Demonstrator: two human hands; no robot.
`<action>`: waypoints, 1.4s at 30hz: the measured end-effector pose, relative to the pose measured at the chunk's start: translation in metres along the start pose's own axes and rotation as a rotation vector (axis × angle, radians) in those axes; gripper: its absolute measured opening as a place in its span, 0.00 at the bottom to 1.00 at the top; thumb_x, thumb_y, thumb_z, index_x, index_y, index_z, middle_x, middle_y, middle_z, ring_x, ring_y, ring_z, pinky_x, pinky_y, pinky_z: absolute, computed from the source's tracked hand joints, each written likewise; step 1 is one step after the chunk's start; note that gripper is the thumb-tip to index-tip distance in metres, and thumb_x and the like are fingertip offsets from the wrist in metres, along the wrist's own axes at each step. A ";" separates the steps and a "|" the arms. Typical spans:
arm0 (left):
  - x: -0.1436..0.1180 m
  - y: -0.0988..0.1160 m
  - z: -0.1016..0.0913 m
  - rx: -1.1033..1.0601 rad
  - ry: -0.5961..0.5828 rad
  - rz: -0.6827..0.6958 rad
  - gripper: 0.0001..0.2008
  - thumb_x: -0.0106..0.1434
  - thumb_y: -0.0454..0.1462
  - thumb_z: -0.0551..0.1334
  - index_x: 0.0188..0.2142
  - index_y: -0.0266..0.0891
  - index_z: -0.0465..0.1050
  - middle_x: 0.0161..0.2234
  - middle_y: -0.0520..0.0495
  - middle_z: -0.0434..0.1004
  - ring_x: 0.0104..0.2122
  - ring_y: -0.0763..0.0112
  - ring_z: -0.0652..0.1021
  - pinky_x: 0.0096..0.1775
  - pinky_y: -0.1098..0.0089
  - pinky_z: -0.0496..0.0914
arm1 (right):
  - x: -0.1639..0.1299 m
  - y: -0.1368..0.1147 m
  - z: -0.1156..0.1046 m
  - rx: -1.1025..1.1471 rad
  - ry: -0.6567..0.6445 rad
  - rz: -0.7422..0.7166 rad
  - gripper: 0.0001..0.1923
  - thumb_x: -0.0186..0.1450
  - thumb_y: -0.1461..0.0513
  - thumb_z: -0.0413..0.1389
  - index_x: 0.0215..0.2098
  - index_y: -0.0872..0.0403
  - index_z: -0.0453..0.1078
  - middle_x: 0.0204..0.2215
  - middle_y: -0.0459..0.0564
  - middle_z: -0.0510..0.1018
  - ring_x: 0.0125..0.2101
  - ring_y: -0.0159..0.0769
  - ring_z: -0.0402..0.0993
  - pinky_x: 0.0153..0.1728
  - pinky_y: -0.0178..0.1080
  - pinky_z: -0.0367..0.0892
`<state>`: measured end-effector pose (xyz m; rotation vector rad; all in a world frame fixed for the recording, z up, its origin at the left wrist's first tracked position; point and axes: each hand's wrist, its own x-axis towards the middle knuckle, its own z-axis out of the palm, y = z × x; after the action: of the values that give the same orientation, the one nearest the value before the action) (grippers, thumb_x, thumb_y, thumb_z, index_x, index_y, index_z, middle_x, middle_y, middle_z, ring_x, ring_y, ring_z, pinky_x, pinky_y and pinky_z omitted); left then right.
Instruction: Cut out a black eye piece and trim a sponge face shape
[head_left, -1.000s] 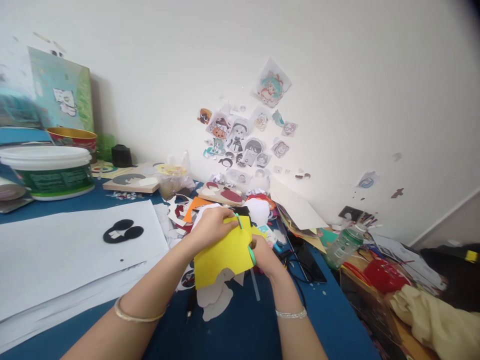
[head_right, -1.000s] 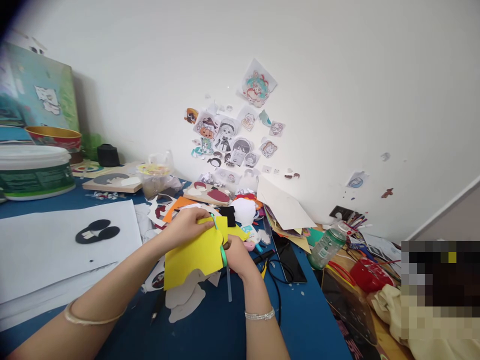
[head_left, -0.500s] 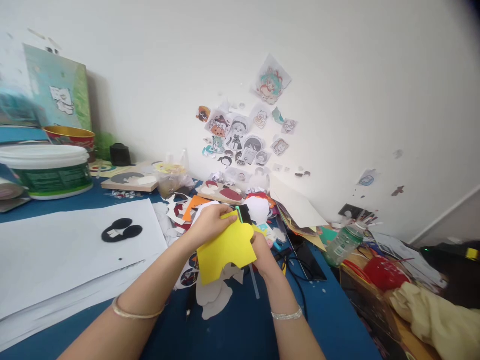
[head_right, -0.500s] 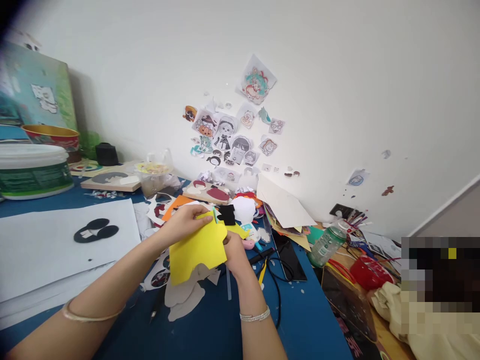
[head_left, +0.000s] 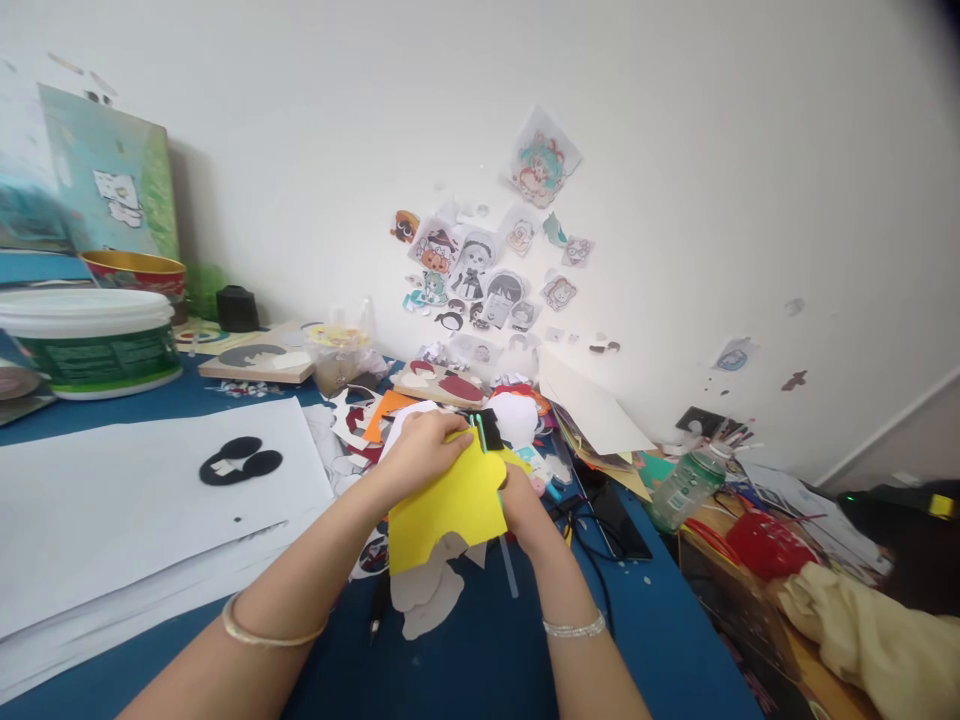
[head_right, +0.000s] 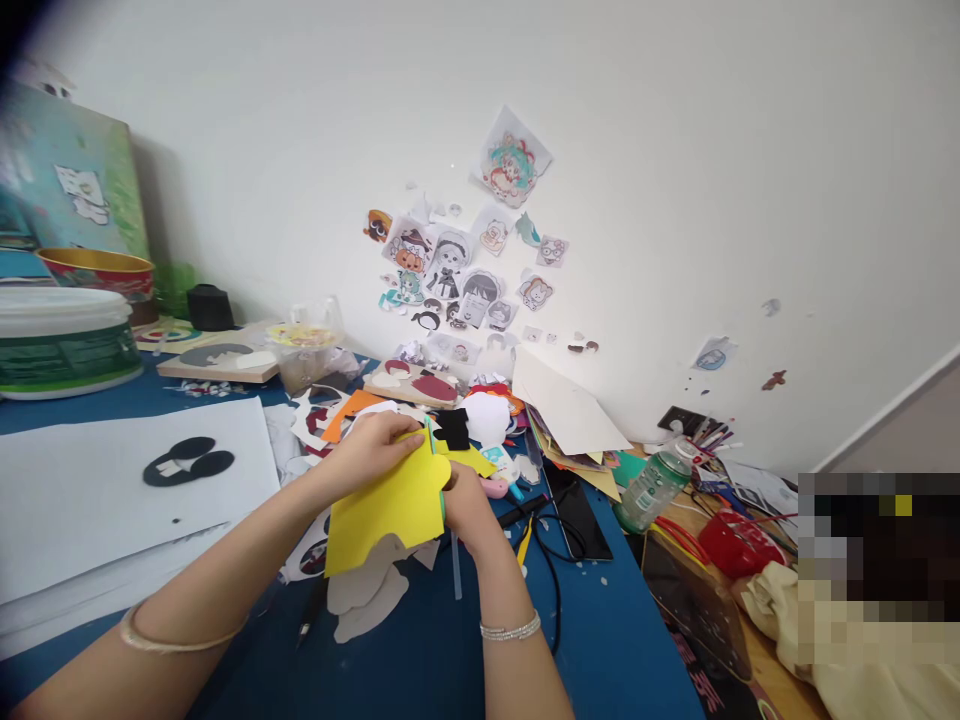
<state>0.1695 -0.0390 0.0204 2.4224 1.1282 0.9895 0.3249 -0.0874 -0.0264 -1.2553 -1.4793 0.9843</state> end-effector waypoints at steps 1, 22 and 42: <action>0.000 0.000 0.000 -0.004 -0.010 0.005 0.14 0.59 0.41 0.49 0.24 0.40 0.68 0.28 0.49 0.75 0.30 0.65 0.72 0.32 0.69 0.60 | 0.001 0.001 0.000 -0.004 0.008 0.000 0.11 0.51 0.60 0.53 0.30 0.57 0.72 0.21 0.46 0.75 0.22 0.34 0.66 0.22 0.35 0.62; -0.001 0.000 0.008 0.074 -0.014 0.065 0.16 0.61 0.38 0.46 0.27 0.40 0.71 0.30 0.47 0.76 0.33 0.64 0.72 0.36 0.66 0.59 | -0.001 -0.005 0.005 0.043 0.066 -0.063 0.04 0.50 0.63 0.53 0.23 0.56 0.67 0.20 0.44 0.69 0.23 0.30 0.61 0.21 0.32 0.56; -0.001 0.000 0.009 0.077 -0.001 0.068 0.16 0.60 0.38 0.47 0.24 0.40 0.70 0.27 0.48 0.76 0.30 0.64 0.72 0.35 0.66 0.59 | -0.003 -0.005 0.006 0.053 0.030 -0.132 0.08 0.50 0.66 0.50 0.26 0.56 0.71 0.22 0.45 0.72 0.23 0.33 0.66 0.25 0.34 0.61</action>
<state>0.1756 -0.0396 0.0133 2.5369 1.1099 0.9828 0.3181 -0.0909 -0.0233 -1.1159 -1.4837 0.9074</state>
